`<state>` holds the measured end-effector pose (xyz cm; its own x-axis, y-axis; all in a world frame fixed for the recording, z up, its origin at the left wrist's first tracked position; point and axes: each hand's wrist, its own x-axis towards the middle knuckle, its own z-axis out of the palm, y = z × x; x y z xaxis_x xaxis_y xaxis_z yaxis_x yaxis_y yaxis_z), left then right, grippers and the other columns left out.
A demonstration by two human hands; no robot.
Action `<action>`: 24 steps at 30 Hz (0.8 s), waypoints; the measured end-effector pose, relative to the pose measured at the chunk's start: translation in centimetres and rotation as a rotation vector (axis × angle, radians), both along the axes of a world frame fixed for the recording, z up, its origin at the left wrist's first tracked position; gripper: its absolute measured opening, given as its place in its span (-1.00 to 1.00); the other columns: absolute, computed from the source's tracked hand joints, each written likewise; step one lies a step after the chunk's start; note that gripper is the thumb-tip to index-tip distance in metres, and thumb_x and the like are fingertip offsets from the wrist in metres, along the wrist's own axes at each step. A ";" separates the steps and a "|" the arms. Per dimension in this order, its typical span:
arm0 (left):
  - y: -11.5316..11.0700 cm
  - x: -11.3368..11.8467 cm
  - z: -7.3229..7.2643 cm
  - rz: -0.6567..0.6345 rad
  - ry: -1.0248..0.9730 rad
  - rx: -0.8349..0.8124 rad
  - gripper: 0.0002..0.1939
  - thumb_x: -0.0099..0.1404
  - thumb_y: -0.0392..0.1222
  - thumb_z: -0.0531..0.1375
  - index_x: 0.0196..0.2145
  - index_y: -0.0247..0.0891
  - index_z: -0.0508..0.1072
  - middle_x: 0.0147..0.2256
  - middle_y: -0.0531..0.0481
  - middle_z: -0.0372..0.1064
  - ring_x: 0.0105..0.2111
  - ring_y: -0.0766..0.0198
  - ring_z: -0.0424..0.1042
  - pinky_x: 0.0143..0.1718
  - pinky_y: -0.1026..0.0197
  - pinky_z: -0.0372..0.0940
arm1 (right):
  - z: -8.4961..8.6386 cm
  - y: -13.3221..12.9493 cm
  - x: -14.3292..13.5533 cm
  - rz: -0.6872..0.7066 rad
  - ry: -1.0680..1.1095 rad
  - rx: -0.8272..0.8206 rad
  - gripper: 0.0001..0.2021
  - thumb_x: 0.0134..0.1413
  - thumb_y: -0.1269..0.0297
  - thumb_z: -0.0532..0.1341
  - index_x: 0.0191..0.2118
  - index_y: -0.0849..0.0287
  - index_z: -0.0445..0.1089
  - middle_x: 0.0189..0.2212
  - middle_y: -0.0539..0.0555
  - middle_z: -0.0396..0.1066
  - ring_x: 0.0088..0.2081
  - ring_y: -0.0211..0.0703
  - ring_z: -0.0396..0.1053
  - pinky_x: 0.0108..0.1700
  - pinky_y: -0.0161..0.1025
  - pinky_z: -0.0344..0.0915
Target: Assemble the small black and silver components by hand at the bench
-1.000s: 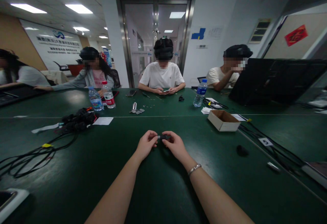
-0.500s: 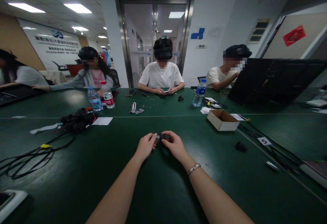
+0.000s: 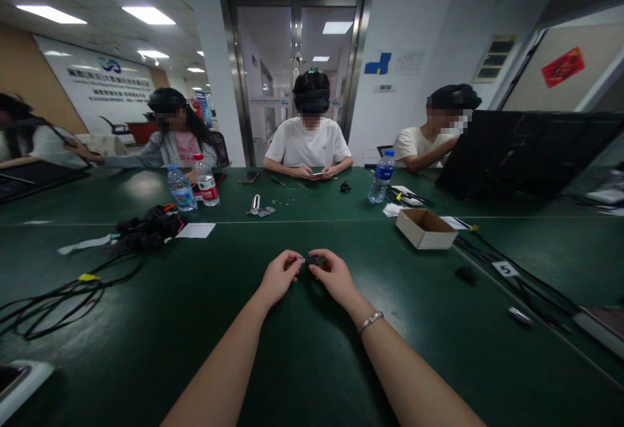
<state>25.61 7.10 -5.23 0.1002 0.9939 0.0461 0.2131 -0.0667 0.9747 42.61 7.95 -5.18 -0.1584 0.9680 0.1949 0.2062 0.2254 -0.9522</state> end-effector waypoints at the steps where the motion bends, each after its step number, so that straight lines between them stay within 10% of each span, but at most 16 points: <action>1: 0.0 0.0 0.1 -0.009 -0.009 0.000 -0.75 0.19 -0.05 0.14 -0.23 -0.24 0.40 -0.33 0.00 0.34 -0.38 0.31 0.34 -0.43 0.30 0.28 | 0.0 0.0 0.0 -0.001 0.001 0.000 -0.69 -0.12 0.32 0.22 -0.15 0.18 0.40 -0.46 -0.02 0.39 -0.49 -0.28 0.28 -0.42 -0.30 0.23; 13: -0.4 0.2 0.8 0.012 -0.067 -0.001 -0.67 0.14 -0.17 0.21 -0.11 -0.21 0.35 -0.13 -0.09 0.32 -0.33 0.31 0.39 -0.42 0.29 0.32 | -0.4 0.3 0.0 0.004 0.009 0.008 -0.69 -0.12 0.33 0.22 -0.15 0.18 0.40 -0.43 0.00 0.40 -0.48 -0.27 0.29 -0.42 -0.29 0.24; 24: 0.0 0.0 0.3 0.017 0.003 -0.022 -0.74 0.22 -0.01 0.11 -0.30 -0.27 0.40 -0.44 0.04 0.31 -0.45 0.34 0.31 -0.46 0.30 0.24 | -0.2 0.1 -0.1 -0.003 -0.014 0.007 -0.69 -0.11 0.31 0.23 -0.15 0.17 0.41 -0.45 -0.01 0.39 -0.48 -0.26 0.29 -0.42 -0.30 0.24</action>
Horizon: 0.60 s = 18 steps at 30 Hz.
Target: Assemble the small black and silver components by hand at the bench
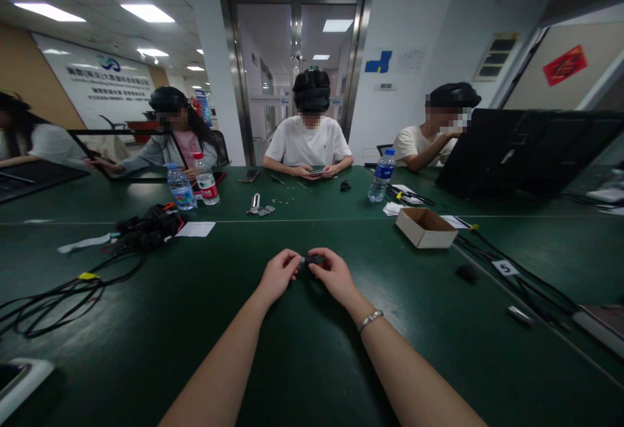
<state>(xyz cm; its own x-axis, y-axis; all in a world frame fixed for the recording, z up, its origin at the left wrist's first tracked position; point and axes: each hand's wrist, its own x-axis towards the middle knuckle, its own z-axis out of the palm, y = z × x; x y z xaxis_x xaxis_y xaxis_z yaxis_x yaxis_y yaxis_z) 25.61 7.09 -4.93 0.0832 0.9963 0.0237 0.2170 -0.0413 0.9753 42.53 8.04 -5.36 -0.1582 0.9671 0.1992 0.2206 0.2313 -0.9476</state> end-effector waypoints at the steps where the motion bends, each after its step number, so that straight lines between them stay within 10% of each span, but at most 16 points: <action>1: 0.0 -0.1 -0.1 -0.013 -0.020 0.008 -0.75 0.20 -0.03 0.13 -0.28 -0.26 0.40 -0.41 0.04 0.31 -0.43 0.34 0.32 -0.46 0.31 0.24 | 0.1 0.0 0.0 -0.002 0.001 0.000 -0.69 -0.12 0.31 0.23 -0.16 0.17 0.41 -0.44 -0.01 0.39 -0.47 -0.26 0.29 -0.42 -0.30 0.24; 18: -0.1 -0.4 0.0 -0.058 -0.054 0.071 -0.81 0.12 -0.18 0.22 -0.27 -0.24 0.41 -0.26 -0.02 0.38 -0.40 0.34 0.34 -0.39 0.28 0.27 | -0.2 0.1 0.1 0.000 0.028 0.006 -0.70 -0.13 0.31 0.23 -0.17 0.18 0.41 -0.39 0.01 0.41 -0.47 -0.27 0.29 -0.40 -0.29 0.26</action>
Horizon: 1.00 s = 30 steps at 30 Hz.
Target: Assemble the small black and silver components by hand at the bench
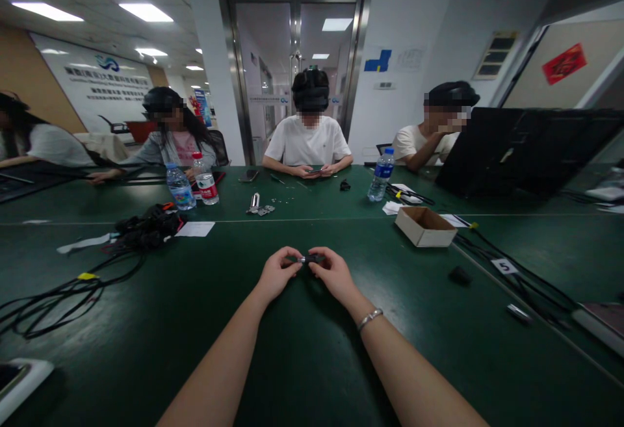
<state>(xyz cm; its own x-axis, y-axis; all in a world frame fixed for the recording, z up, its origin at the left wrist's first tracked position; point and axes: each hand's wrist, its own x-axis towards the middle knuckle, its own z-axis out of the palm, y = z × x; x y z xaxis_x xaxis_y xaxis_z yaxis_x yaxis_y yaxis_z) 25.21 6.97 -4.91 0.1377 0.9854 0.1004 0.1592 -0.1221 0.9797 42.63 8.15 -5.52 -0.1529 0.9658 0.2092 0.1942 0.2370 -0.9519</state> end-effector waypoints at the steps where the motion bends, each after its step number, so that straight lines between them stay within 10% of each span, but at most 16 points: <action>1: 0.0 0.0 0.1 0.007 0.000 0.002 -0.79 0.11 -0.17 0.23 -0.26 -0.24 0.41 -0.25 -0.02 0.38 -0.40 0.34 0.34 -0.39 0.28 0.26 | 0.0 0.0 0.0 0.002 0.001 -0.001 -0.70 -0.13 0.30 0.23 -0.17 0.18 0.41 -0.39 0.01 0.41 -0.47 -0.27 0.29 -0.40 -0.29 0.26; 14: 0.4 0.5 0.1 0.153 0.218 -0.095 -0.43 0.20 0.31 -0.03 -0.56 -0.27 0.35 -0.60 0.07 0.24 -0.57 0.33 0.23 -0.51 0.28 0.11 | 1.0 -0.6 -0.1 0.034 -0.025 -0.018 -0.70 -0.11 0.30 0.24 -0.16 0.18 0.41 -0.43 -0.02 0.38 -0.47 -0.28 0.26 -0.40 -0.30 0.21; 21: 0.1 0.2 0.2 0.025 -0.026 -0.076 -0.65 0.16 -0.01 0.18 -0.15 -0.24 0.36 -0.28 -0.02 0.35 -0.38 0.33 0.35 -0.45 0.33 0.24 | 0.6 -0.3 -0.1 0.012 0.025 -0.044 -0.68 -0.14 0.30 0.24 -0.16 0.20 0.40 -0.47 -0.02 0.38 -0.50 -0.27 0.29 -0.44 -0.30 0.23; 30: -0.3 -0.2 0.9 -0.004 0.018 -0.062 -0.69 0.15 0.04 0.19 -0.31 -0.28 0.42 -0.38 0.01 0.36 -0.38 0.30 0.33 -0.38 0.28 0.25 | 0.9 -0.5 -0.1 0.033 0.022 -0.036 -0.69 -0.13 0.30 0.25 -0.16 0.17 0.40 -0.47 -0.03 0.37 -0.50 -0.29 0.27 -0.45 -0.32 0.21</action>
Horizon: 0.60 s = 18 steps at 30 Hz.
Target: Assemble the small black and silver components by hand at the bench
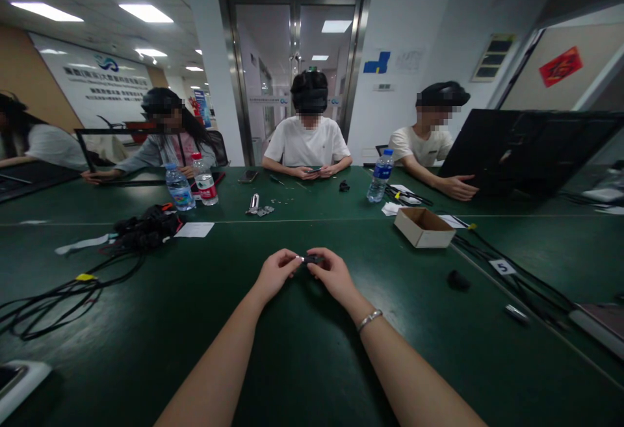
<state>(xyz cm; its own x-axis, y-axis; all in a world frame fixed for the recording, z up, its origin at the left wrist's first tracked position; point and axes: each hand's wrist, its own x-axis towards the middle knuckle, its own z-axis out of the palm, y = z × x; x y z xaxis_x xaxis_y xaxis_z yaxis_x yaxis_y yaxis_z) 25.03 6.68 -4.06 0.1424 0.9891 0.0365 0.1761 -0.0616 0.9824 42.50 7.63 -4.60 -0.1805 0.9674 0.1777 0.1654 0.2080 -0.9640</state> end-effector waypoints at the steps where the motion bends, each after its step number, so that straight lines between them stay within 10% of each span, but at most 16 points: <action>1: 0.1 0.1 -0.2 0.018 0.025 0.001 -0.67 0.17 0.09 0.16 -0.36 -0.27 0.41 -0.43 0.03 0.34 -0.42 0.31 0.32 -0.40 0.29 0.24 | 0.0 0.0 0.0 0.001 -0.004 0.004 -0.69 -0.12 0.30 0.25 -0.16 0.17 0.40 -0.47 -0.04 0.38 -0.49 -0.29 0.27 -0.45 -0.32 0.22; 8: 0.1 1.0 -0.8 0.128 0.151 0.016 -0.48 0.25 0.25 -0.05 -0.40 -0.26 0.40 -0.49 0.02 0.31 -0.54 0.33 0.29 -0.55 0.29 0.18 | -0.4 0.2 0.1 -0.006 -0.021 0.014 -0.69 -0.12 0.29 0.25 -0.16 0.16 0.41 -0.46 -0.03 0.39 -0.49 -0.28 0.27 -0.42 -0.31 0.23; 13: 0.1 0.6 -0.4 0.077 -0.061 0.035 -0.59 0.16 0.04 0.16 -0.08 -0.20 0.31 -0.20 -0.05 0.32 -0.40 0.34 0.36 -0.50 0.32 0.26 | -0.7 0.3 0.1 -0.012 0.008 0.010 -0.68 -0.13 0.29 0.24 -0.15 0.17 0.40 -0.45 -0.03 0.38 -0.50 -0.29 0.27 -0.44 -0.31 0.23; 18: 0.3 0.2 -0.7 0.015 -0.027 0.019 -0.68 0.12 -0.01 0.20 -0.22 -0.26 0.41 -0.31 -0.02 0.35 -0.38 0.33 0.34 -0.44 0.32 0.26 | -0.6 0.4 0.0 -0.019 0.016 0.001 -0.68 -0.15 0.32 0.24 -0.16 0.17 0.40 -0.47 -0.03 0.39 -0.51 -0.29 0.28 -0.44 -0.31 0.24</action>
<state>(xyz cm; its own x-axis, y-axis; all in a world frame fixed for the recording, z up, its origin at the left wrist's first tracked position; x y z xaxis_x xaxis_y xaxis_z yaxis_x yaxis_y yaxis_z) 25.27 6.99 -4.79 0.1268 0.9902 0.0584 0.1509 -0.0775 0.9855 42.54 7.99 -5.24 -0.1588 0.9705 0.1815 0.1535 0.2058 -0.9665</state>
